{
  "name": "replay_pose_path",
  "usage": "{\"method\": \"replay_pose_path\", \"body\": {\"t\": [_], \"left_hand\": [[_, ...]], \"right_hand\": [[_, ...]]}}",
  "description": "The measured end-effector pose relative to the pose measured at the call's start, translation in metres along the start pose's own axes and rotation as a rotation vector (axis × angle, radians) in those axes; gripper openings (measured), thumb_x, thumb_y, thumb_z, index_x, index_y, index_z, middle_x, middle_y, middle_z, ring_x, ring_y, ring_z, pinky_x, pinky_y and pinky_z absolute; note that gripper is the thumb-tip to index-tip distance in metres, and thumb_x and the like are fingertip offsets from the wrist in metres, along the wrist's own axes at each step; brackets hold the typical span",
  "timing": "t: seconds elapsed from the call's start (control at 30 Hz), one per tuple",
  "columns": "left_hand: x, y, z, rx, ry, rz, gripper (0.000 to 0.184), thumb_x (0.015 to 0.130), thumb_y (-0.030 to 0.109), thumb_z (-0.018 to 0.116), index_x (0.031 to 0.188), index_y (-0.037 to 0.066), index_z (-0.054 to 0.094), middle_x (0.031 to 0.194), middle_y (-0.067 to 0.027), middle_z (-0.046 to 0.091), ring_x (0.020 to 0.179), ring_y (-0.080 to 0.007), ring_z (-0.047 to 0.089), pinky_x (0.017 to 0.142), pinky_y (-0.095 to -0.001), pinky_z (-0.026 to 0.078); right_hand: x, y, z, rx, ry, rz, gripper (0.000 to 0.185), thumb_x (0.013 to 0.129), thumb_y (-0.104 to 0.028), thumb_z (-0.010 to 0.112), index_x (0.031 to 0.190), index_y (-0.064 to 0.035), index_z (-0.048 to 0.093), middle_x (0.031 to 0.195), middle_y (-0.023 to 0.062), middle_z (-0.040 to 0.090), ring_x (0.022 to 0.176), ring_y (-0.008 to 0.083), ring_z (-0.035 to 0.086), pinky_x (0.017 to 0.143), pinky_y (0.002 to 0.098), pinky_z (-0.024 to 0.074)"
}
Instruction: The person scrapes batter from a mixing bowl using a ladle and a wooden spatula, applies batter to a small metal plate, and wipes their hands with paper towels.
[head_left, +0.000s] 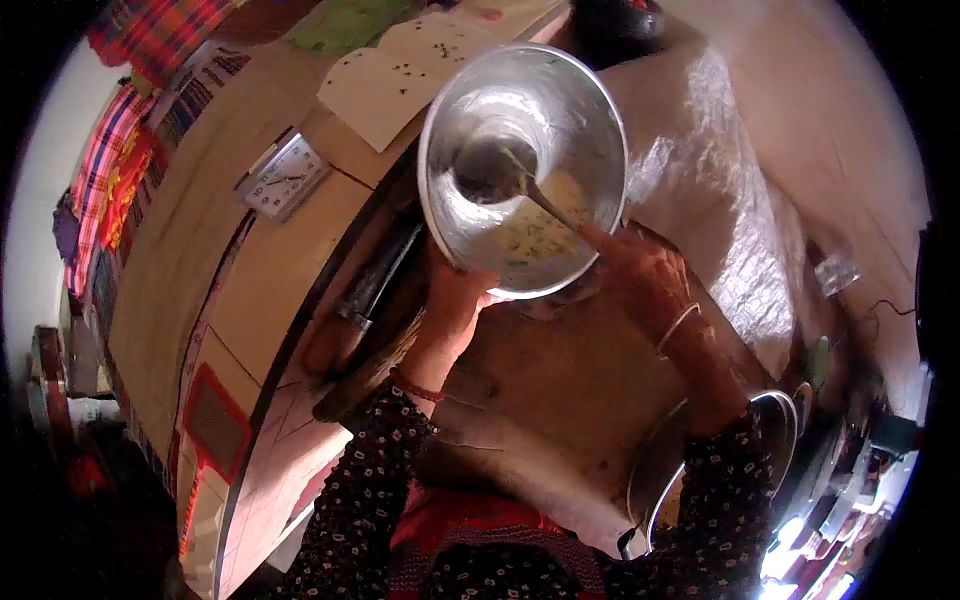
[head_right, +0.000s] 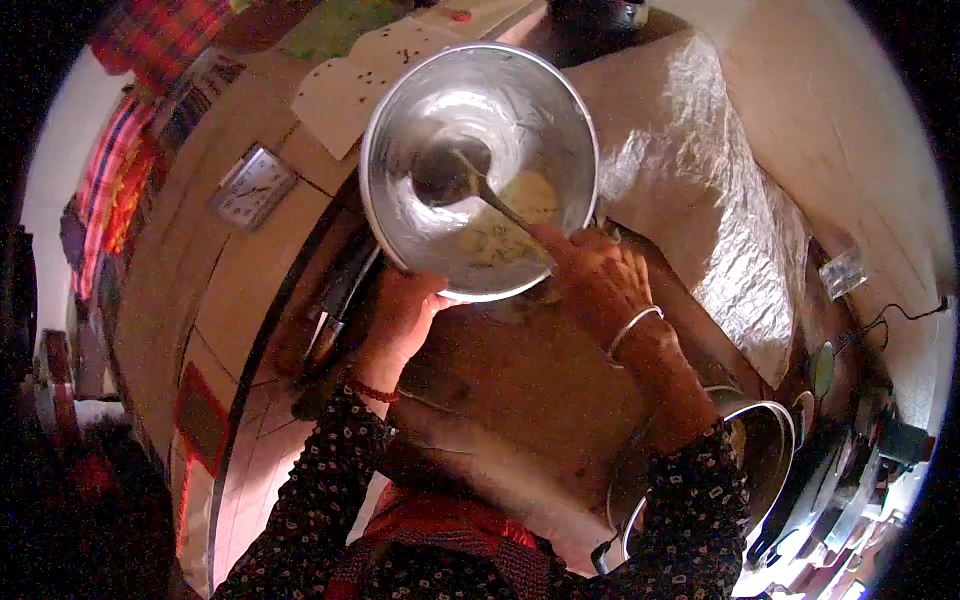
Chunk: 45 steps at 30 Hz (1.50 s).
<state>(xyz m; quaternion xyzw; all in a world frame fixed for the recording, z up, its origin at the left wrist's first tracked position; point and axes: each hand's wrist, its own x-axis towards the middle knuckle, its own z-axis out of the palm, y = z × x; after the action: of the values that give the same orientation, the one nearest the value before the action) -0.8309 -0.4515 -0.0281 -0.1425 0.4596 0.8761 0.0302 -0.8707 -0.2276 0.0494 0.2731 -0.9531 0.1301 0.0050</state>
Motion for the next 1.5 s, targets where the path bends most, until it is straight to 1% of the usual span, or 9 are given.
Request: {"method": "replay_pose_path", "body": {"t": [0.63, 0.7, 1.03, 1.13, 1.2, 1.33, 1.37, 1.43, 1.5], "left_hand": [[-0.007, 0.008, 0.008, 0.018, -0.028, 0.081, 0.081, 0.068, 0.003, 0.060, 0.137, 0.019, 0.021, 0.129, -0.0092, 0.038, 0.118, -0.0268, 0.042, 0.087, -0.0539, 0.047], [-0.006, 0.013, 0.010, -0.024, -0.052, -0.013, 0.101, 0.064, -0.004, 0.057, 0.143, 0.024, 0.001, 0.134, -0.0105, 0.031, 0.121, -0.0252, 0.039, 0.085, -0.0438, 0.052], [0.000, -0.002, -0.003, 0.086, -0.052, 0.037, 0.101, 0.063, -0.001, 0.060, 0.143, 0.017, 0.000, 0.136, -0.0114, 0.029, 0.124, -0.0271, 0.035, 0.091, -0.0435, 0.047], [-0.002, 0.000, 0.004, -0.011, -0.070, 0.036, 0.096, 0.068, 0.000, 0.058, 0.143, 0.016, 0.001, 0.137, -0.0122, 0.027, 0.125, -0.0261, 0.033, 0.092, -0.0412, 0.046], [-0.001, -0.001, 0.007, 0.066, 0.004, 0.124, 0.080, 0.072, 0.009, 0.058, 0.140, 0.020, 0.016, 0.128, -0.0087, 0.038, 0.117, -0.0262, 0.043, 0.086, -0.0490, 0.049], [-0.009, 0.006, 0.014, 0.096, 0.015, 0.140, 0.077, 0.072, 0.010, 0.054, 0.139, 0.016, 0.017, 0.130, -0.0127, 0.034, 0.117, -0.0282, 0.040, 0.084, -0.0461, 0.049], [-0.007, 0.010, 0.010, -0.007, -0.102, 0.079, 0.091, 0.076, -0.002, 0.049, 0.142, 0.011, -0.013, 0.138, -0.0153, 0.023, 0.125, -0.0249, 0.033, 0.092, -0.0391, 0.045], [-0.009, 0.015, 0.012, 0.055, -0.063, 0.087, 0.091, 0.076, -0.003, 0.049, 0.142, 0.009, -0.013, 0.138, -0.0154, 0.024, 0.125, -0.0246, 0.033, 0.095, -0.0381, 0.043], [-0.005, 0.010, 0.011, 0.092, -0.062, 0.137, 0.093, 0.072, -0.004, 0.049, 0.142, 0.006, -0.012, 0.139, -0.0155, 0.024, 0.125, -0.0243, 0.032, 0.101, -0.0342, 0.034]], "right_hand": [[-0.024, 0.012, -0.009, 0.016, 0.020, -0.071, 0.033, 0.081, -0.007, 0.054, 0.113, -0.0131, 0.057, 0.077, 0.0143, 0.061, 0.073, 0.0325, 0.061, 0.061, 0.0424, 0.0494], [-0.015, 0.008, -0.015, -0.013, 0.006, 0.006, 0.035, 0.080, -0.006, 0.053, 0.114, -0.0143, 0.057, 0.080, 0.0136, 0.061, 0.073, 0.0335, 0.060, 0.060, 0.0429, 0.0494], [-0.024, 0.005, -0.004, 0.083, -0.131, 0.140, 0.040, 0.078, -0.004, 0.051, 0.118, -0.0079, 0.053, 0.089, 0.0216, 0.061, 0.083, 0.0379, 0.060, 0.066, 0.0463, 0.0490], [0.006, -0.002, -0.004, 0.238, 0.073, 0.101, 0.039, 0.079, -0.005, 0.051, 0.118, -0.0062, 0.052, 0.095, 0.0243, 0.060, 0.085, 0.0400, 0.059, 0.069, 0.0454, 0.0484], [0.020, -0.011, -0.001, 0.385, 0.128, 0.253, 0.039, 0.079, -0.006, 0.051, 0.118, -0.0039, 0.052, 0.096, 0.0267, 0.058, 0.087, 0.0420, 0.058, 0.072, 0.0447, 0.0475], [0.002, -0.002, 0.024, 0.432, 0.014, 0.255, 0.037, 0.080, -0.006, 0.050, 0.117, -0.0035, 0.052, 0.092, 0.0273, 0.058, 0.081, 0.0422, 0.058, 0.070, 0.0436, 0.0480], [-0.013, 0.008, 0.033, 0.436, 0.000, 0.267, 0.037, 0.080, -0.006, 0.051, 0.118, -0.0036, 0.052, 0.091, 0.0262, 0.059, 0.079, 0.0419, 0.058, 0.069, 0.0430, 0.0482], [-0.018, 0.001, 0.023, 0.441, -0.027, 0.277, 0.037, 0.080, -0.006, 0.051, 0.118, -0.0036, 0.052, 0.090, 0.0252, 0.060, 0.078, 0.0416, 0.058, 0.068, 0.0425, 0.0485], [-0.015, -0.021, -0.015, 0.554, -0.389, 0.625, 0.035, 0.080, -0.007, 0.053, 0.115, -0.0038, 0.054, 0.088, 0.0213, 0.062, 0.072, 0.0329, 0.061, 0.065, 0.0401, 0.0493]]}}
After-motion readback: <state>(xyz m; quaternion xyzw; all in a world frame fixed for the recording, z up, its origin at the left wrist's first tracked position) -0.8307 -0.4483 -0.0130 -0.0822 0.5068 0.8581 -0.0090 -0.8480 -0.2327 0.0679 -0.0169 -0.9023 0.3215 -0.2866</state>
